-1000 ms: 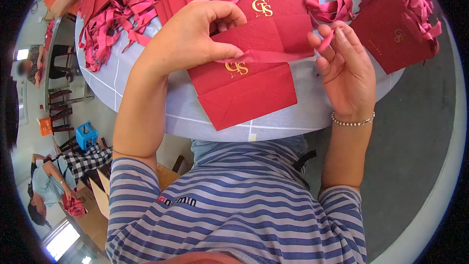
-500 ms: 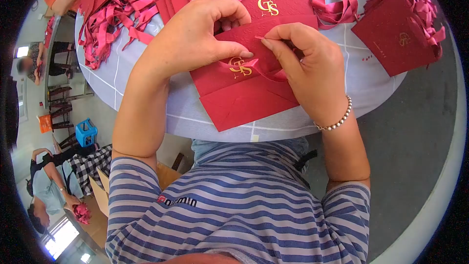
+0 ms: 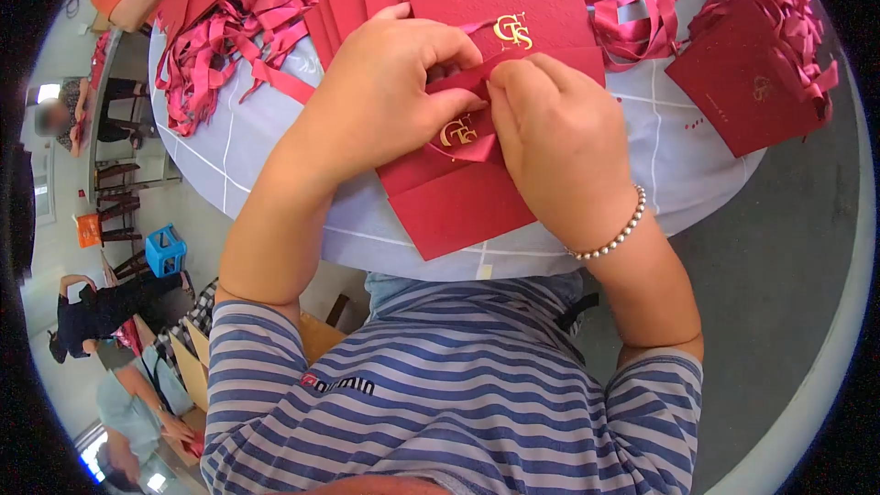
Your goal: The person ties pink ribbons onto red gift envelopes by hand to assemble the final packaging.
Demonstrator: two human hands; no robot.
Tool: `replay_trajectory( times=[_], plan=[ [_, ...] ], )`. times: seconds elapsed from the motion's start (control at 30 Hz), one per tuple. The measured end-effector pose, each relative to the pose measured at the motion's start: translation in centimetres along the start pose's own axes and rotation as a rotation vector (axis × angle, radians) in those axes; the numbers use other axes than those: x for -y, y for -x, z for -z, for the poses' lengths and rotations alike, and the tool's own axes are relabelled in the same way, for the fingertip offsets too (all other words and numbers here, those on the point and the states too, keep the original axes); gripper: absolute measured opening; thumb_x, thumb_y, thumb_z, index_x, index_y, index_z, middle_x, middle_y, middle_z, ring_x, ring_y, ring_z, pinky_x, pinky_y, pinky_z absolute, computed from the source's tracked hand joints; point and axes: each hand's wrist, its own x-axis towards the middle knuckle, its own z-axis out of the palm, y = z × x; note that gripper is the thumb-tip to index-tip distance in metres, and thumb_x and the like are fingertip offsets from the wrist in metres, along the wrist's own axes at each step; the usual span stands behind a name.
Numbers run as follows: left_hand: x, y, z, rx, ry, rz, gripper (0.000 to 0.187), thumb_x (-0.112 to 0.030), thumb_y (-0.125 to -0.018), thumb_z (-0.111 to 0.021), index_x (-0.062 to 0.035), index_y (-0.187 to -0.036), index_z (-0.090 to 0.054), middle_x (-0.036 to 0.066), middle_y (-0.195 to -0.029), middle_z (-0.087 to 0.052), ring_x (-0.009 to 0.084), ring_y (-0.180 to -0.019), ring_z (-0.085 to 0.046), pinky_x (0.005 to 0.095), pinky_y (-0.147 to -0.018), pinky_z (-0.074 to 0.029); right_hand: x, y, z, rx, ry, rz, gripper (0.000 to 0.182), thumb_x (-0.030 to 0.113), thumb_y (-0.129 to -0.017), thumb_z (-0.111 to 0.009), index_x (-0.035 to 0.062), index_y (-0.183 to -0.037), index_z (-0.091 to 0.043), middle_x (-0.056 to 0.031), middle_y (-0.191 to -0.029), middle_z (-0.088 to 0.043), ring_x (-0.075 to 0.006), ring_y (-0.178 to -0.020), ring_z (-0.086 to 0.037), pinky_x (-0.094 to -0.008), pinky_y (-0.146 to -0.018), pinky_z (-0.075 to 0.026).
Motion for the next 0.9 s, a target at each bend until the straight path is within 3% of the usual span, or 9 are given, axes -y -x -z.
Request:
replay_trajectory(
  times=[0.07,0.27,0.4,0.43,0.5,0.63,0.73,0.87,0.9],
  plan=[
    [-0.1,0.0,0.2,0.024,-0.020,0.024,0.021,-0.009,-0.071,-0.077,-0.0043,-0.091,-0.070,0.011,-0.076,-0.068,0.0301,-0.074,-0.066,0.0537,-0.107,-0.038,-0.2,0.0,-0.3,0.000,0.005,0.022,0.006,0.003,-0.084,-0.066,0.0006,-0.086,-0.061,-0.0146,-0.076,-0.060,-0.0347,-0.068,-0.061,-0.0426,-0.061,-0.049],
    [0.0,0.1,0.0,0.001,-0.008,0.020,0.022,-0.010,-0.071,-0.077,-0.0040,-0.091,-0.070,0.012,-0.081,-0.070,0.0301,-0.078,-0.068,0.0535,-0.107,-0.039,-0.6,0.4,-0.3,0.001,0.047,0.097,0.006,0.003,-0.083,-0.067,0.0005,-0.085,-0.062,-0.0143,-0.075,-0.061,-0.0336,-0.067,-0.061,-0.0419,-0.059,-0.049],
    [-0.4,0.1,-0.1,0.062,-0.124,-0.009,0.022,-0.016,-0.073,-0.073,-0.0064,-0.093,-0.070,0.012,-0.086,-0.069,0.0291,-0.089,-0.067,0.0571,-0.103,-0.040,-0.7,-0.2,0.5,0.101,-0.244,-0.365,0.010,0.004,-0.080,-0.071,0.0005,-0.079,-0.062,-0.0149,-0.071,-0.062,-0.0311,-0.063,-0.063,-0.0385,-0.058,-0.049],
    [-0.4,0.2,-0.2,0.052,-0.125,-0.004,0.020,-0.016,-0.073,-0.072,-0.0066,-0.091,-0.069,0.012,-0.083,-0.068,0.0291,-0.088,-0.067,0.0586,-0.104,-0.038,-0.6,-0.1,0.5,0.129,-0.227,-0.371,0.010,0.003,-0.080,-0.072,0.0006,-0.080,-0.062,-0.0153,-0.072,-0.062,-0.0305,-0.063,-0.063,-0.0382,-0.058,-0.050],
    [-0.3,0.2,-0.7,0.060,-0.081,-0.013,0.015,-0.013,-0.073,-0.070,-0.0061,-0.086,-0.068,0.011,-0.081,-0.067,0.0299,-0.087,-0.066,0.0604,-0.103,-0.037,-0.6,0.5,-0.6,-0.003,-0.037,-0.066,0.010,0.002,-0.080,-0.072,0.0003,-0.081,-0.062,-0.0155,-0.074,-0.062,-0.0282,-0.062,-0.062,-0.0382,-0.058,-0.049],
    [-0.4,0.3,-0.7,-0.006,-0.038,-0.019,0.017,-0.012,-0.071,-0.071,-0.0056,-0.087,-0.068,0.011,-0.084,-0.067,0.0294,-0.091,-0.067,0.0633,-0.106,-0.033,-0.9,0.2,-0.8,-0.036,-0.206,-0.154,0.010,-0.001,-0.080,-0.072,0.0000,-0.081,-0.062,-0.0133,-0.072,-0.062,-0.0241,-0.059,-0.060,-0.0345,-0.055,-0.048],
    [-1.0,0.3,-0.1,0.042,-0.033,0.124,0.022,-0.019,-0.075,-0.074,-0.0058,-0.092,-0.068,0.011,-0.088,-0.068,0.0290,-0.094,-0.067,0.0640,-0.109,-0.029,-1.1,0.5,-0.5,-0.026,-0.234,-0.203,0.010,-0.001,-0.086,-0.070,-0.0005,-0.081,-0.062,-0.0027,-0.067,-0.060,-0.0061,-0.059,-0.056,-0.0229,-0.055,-0.046],
    [-1.0,0.7,-0.5,0.075,-0.093,0.203,0.024,-0.023,-0.077,-0.074,-0.0059,-0.093,-0.068,0.011,-0.089,-0.069,0.0298,-0.096,-0.066,0.0636,-0.108,-0.029,-1.6,1.2,-1.3,-0.065,-0.199,-0.187,0.009,-0.002,-0.086,-0.070,-0.0005,-0.082,-0.062,-0.0023,-0.069,-0.060,-0.0056,-0.059,-0.055,-0.0219,-0.055,-0.045],
    [-0.7,0.7,-0.8,0.074,-0.079,0.181,0.023,-0.023,-0.078,-0.073,-0.0060,-0.092,-0.067,0.011,-0.090,-0.069,0.0299,-0.096,-0.066,0.0634,-0.108,-0.029,-1.3,1.1,-1.2,-0.065,-0.188,-0.197,0.010,-0.001,-0.084,-0.071,0.0003,-0.081,-0.062,-0.0058,-0.069,-0.060,-0.0123,-0.058,-0.056,-0.0267,-0.055,-0.045]
  ],
)
